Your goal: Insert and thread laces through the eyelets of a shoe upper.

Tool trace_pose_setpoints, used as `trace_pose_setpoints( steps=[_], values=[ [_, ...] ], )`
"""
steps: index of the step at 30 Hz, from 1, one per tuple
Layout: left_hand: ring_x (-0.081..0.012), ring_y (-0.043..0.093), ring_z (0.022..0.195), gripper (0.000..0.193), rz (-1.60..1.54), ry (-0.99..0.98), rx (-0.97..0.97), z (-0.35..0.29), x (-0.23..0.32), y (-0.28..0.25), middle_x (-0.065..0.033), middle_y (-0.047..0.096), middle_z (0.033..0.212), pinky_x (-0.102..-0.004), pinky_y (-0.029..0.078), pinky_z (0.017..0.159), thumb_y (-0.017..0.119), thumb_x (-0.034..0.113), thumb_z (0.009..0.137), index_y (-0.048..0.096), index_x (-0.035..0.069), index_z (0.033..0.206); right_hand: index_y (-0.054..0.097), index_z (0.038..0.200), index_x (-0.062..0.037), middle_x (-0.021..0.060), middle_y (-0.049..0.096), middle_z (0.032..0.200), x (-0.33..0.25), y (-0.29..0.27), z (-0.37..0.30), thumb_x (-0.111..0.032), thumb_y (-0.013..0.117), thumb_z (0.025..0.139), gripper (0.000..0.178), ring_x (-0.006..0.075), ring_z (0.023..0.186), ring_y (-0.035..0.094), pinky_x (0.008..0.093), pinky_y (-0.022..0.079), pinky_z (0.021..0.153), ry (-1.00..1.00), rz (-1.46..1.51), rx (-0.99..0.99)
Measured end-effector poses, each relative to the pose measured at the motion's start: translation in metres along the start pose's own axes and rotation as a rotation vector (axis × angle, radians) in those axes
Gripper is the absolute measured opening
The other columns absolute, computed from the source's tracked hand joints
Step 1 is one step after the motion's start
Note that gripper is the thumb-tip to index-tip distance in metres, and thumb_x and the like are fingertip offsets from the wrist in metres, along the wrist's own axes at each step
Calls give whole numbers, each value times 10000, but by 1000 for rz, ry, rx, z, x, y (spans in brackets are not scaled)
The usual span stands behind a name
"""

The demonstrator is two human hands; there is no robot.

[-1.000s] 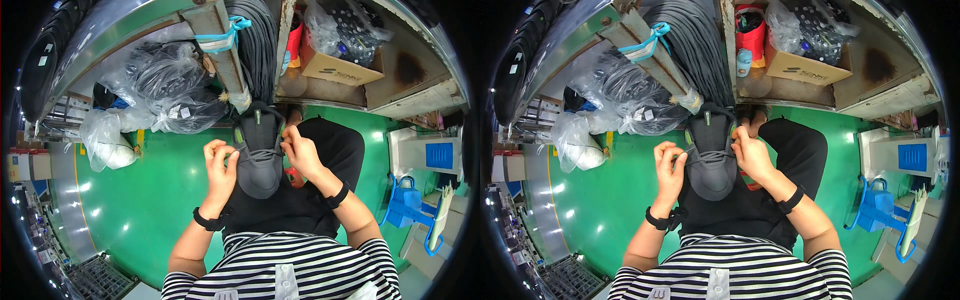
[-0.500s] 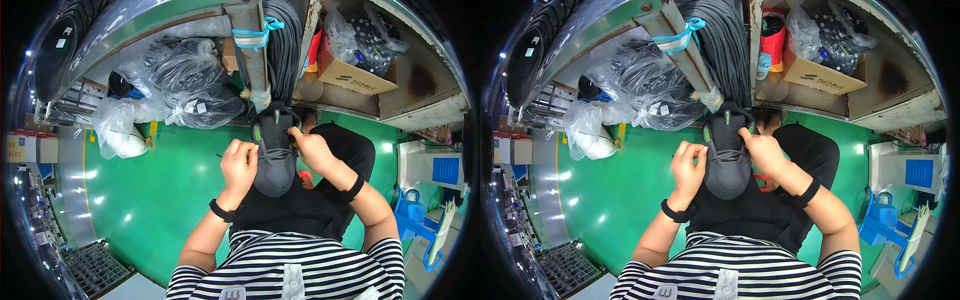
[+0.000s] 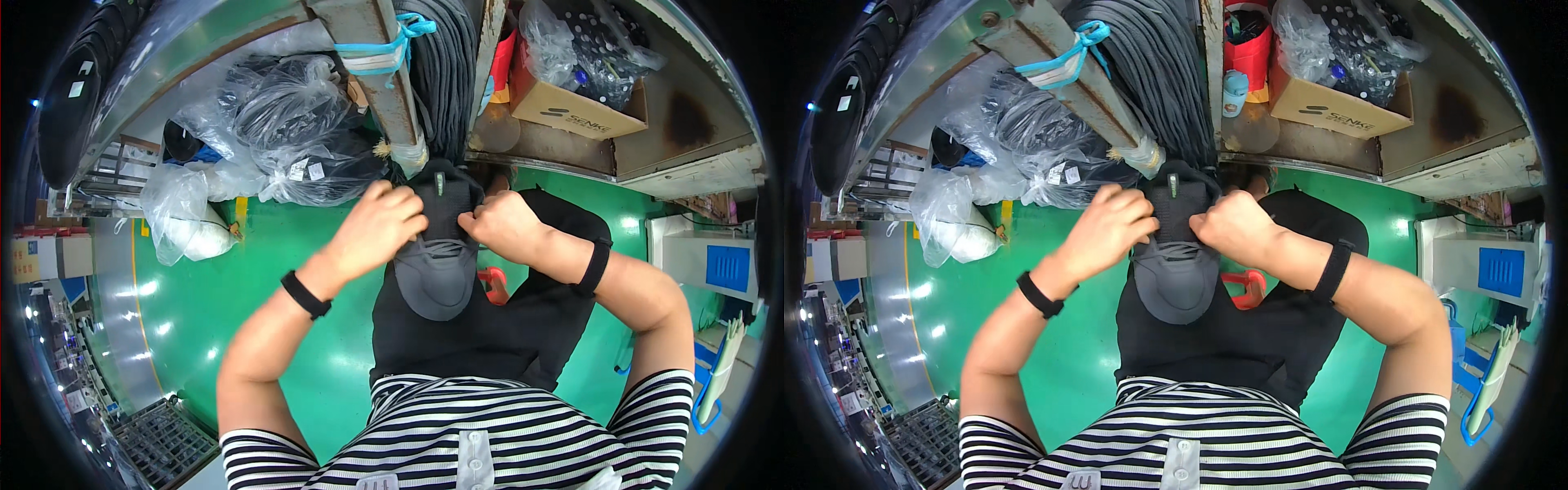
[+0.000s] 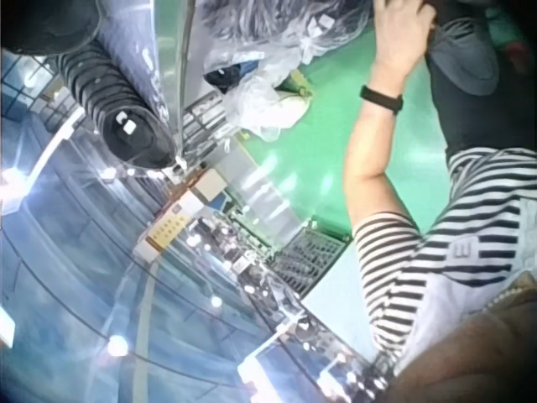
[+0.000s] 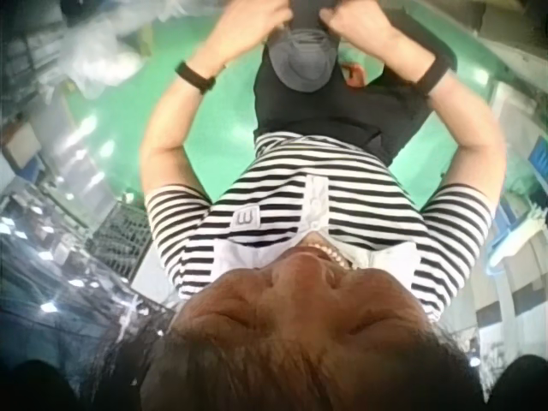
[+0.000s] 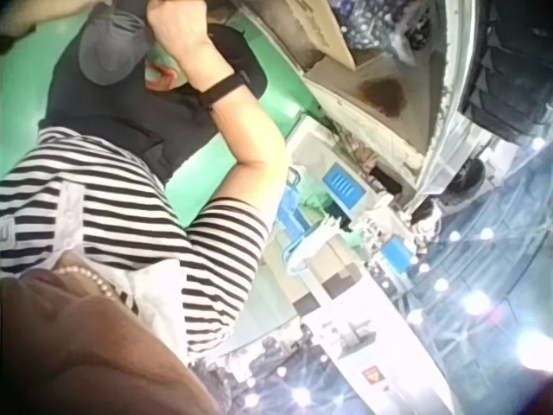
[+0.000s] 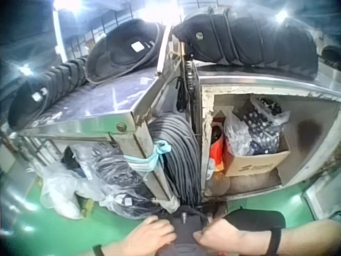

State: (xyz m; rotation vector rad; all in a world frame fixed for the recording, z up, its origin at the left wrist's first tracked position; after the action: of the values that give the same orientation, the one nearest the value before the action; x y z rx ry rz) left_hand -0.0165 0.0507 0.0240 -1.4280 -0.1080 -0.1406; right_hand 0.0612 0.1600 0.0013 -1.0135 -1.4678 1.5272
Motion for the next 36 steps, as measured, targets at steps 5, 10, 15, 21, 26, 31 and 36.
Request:
trace_pose_setpoints(
  steps=[5,10,15,21,26,31,36],
  values=[
    [-229,472,913,189,-361,-103,-374,14,-26,15,-19,511,816,-372,371,853,796,249,671,705,88,709,690,711,-117,41,571,887,-15,-24,17,-203,657,707,93,190,954,529,345,406,745,-128,-103,-125],
    [-252,479,987,103,-688,-448,78,-2,-35,28,-25,547,907,-370,372,908,763,130,714,691,79,766,741,793,-86,46,595,1010,15,12,18,-142,688,717,109,236,1044,501,371,402,816,245,143,-366],
    [-253,508,1001,101,-962,-641,446,-7,-21,3,-44,577,944,-366,377,905,734,97,737,656,52,783,690,713,-85,48,534,873,14,17,1,-216,708,735,135,262,919,480,374,416,762,328,303,57],
    [-224,539,945,200,287,-265,47,30,10,-2,-20,573,812,-410,368,908,736,249,678,640,78,713,572,711,-107,68,465,828,-85,-45,-30,-157,637,708,83,268,822,459,388,361,714,17,748,579],
    [-240,533,893,162,170,-36,-229,45,22,18,-43,568,789,-393,382,814,717,232,709,651,84,718,591,816,-76,51,490,892,-143,-52,-48,-216,663,817,157,239,841,469,368,435,757,-103,1103,476],
    [-280,515,906,227,-115,-283,-23,37,5,33,-49,547,828,-422,380,793,708,287,772,638,73,742,596,870,-88,66,513,726,-124,-29,-47,-245,616,905,162,248,809,506,383,426,722,65,1092,346],
    [-290,527,976,347,-250,-363,-57,50,-5,17,-77,552,931,-448,386,869,787,294,691,616,66,888,577,935,-62,117,562,759,-86,-14,-59,-157,603,903,104,298,781,548,409,458,691,442,1335,537]
  ],
)
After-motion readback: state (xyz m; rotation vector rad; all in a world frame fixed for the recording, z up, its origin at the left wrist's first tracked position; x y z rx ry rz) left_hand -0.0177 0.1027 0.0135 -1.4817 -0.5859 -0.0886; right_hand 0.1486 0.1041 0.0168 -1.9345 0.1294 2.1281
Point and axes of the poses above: each hand's wrist, its own z-axis towards the middle knuckle, its own y-axis out of the palm, x = y × z, the point moved 7 cm from there along z, towards the middle knuckle
